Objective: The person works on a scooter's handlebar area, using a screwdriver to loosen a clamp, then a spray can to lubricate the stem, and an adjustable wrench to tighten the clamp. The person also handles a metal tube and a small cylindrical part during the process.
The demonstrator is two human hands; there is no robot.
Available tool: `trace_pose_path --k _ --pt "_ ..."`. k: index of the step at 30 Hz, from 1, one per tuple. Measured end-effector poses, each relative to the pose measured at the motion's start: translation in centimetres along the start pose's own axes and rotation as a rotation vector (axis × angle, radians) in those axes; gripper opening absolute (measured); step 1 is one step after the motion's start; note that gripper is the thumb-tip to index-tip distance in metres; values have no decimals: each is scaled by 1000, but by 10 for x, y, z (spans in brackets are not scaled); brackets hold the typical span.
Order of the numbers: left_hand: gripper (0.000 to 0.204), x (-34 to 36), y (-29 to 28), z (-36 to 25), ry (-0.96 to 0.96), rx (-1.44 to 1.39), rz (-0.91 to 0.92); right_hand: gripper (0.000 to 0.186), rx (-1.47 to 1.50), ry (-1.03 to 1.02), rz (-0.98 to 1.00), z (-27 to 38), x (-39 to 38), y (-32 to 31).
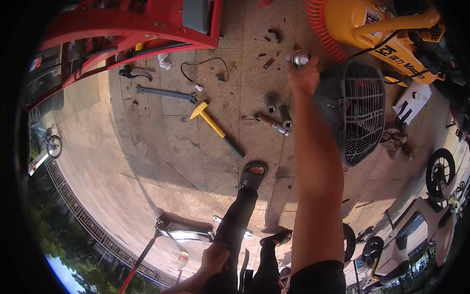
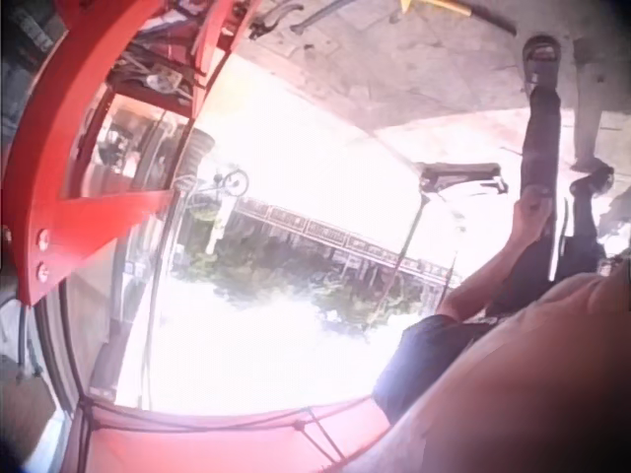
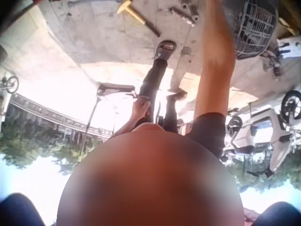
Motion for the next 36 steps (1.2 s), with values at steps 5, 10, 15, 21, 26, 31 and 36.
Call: trace_pose_path --k 5,10,15,21,26,31,36 --pt "31 3 -3 -2 -1 5 39 73 -38 -52 12 -9 16 15" --pt "34 1 4 9 21 170 72 70 147 -86 -15 -2 -30 -14" --pt "35 -1 8 34 45 189 133 52 553 62 180 -67 -186 -77" --pt "33 -9 10 40 166 117 204 39 31 455 599 -227 -414 -136" --pt "30 -23 15 63 211 201 214 41 -38 750 674 -314 -543 -202" --pt "30 -24 19 87 202 237 351 39 59 780 531 -307 -621 -260" --pt "31 -3 9 76 100 634 352 37 130 993 374 -286 -704 -259"
Point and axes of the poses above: each hand's wrist, its own x-axis towards the middle knuckle, its own y-axis out of the palm, z = x × y, the point moved 3 cm from there along x, towards the middle knuckle
